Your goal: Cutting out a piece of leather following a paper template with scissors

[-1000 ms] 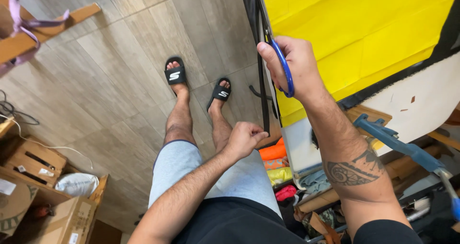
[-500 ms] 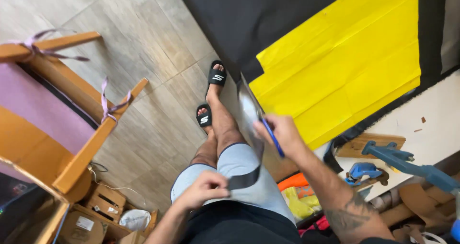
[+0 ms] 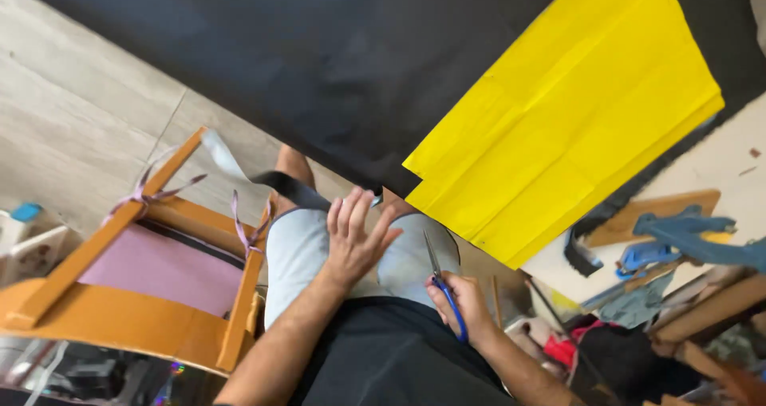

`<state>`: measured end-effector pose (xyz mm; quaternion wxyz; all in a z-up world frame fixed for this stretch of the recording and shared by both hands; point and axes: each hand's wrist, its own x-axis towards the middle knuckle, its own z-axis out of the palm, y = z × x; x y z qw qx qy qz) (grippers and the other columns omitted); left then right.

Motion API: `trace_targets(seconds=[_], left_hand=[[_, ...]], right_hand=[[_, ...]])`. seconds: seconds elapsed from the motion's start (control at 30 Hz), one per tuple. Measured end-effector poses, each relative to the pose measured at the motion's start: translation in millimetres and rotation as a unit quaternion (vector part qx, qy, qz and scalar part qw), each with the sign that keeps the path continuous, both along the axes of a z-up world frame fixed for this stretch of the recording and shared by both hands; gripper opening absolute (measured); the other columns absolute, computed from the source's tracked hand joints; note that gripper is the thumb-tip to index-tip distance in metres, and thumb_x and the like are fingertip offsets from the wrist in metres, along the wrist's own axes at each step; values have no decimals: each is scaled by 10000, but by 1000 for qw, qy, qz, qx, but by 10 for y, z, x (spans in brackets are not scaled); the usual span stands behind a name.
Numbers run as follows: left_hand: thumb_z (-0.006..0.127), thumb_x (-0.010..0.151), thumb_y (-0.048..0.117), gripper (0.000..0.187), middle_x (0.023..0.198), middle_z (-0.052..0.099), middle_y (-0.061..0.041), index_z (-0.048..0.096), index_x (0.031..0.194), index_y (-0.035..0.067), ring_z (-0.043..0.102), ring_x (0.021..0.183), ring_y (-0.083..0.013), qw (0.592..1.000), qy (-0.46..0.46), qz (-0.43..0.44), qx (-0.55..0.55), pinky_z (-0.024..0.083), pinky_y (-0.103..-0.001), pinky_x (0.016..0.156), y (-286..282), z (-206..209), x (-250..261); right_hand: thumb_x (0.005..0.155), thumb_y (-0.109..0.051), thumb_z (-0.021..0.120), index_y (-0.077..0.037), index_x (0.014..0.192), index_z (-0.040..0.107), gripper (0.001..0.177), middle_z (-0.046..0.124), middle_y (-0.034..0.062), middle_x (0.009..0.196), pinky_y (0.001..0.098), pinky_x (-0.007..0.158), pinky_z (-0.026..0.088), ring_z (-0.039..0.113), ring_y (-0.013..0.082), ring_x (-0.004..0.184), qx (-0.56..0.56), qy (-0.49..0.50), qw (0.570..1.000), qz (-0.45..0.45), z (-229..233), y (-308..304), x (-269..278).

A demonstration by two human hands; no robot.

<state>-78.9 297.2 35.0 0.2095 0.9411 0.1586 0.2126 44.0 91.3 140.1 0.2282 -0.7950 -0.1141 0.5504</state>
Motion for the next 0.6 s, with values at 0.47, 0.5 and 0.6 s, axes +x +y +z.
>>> trace_targets(seconds=[0.47, 0.5, 0.6], left_hand=[[610, 1018, 227, 207, 839, 550, -72, 587, 834, 135, 517, 704, -241, 937, -6, -350, -19, 415, -367, 675, 1058, -154, 542], [610, 1018, 227, 207, 839, 550, -72, 587, 834, 135, 517, 704, -241, 933, -4, -361, -15, 415, -367, 675, 1015, -271, 374], [868, 742, 579, 572, 612, 519, -54, 684, 916, 66, 599, 580, -312, 872, 331, -201, -298, 502, -423, 581, 932, -584, -116]], right_hand=[[893, -82, 672, 3, 858, 738, 114, 566, 38, 377, 250, 408, 490, 585, 135, 348, 155, -51, 874, -457, -530, 1080, -1290], [893, -82, 672, 3, 858, 738, 114, 566, 38, 377, 250, 408, 490, 585, 135, 348, 159, -50, 868, -467, -532, 1115, -1294], [893, -141, 662, -8, 931, 746, 162, 596, 59, 440, 260, 415, 463, 573, 126, 386, 147, -47, 851, -502, -537, 1151, -1419]])
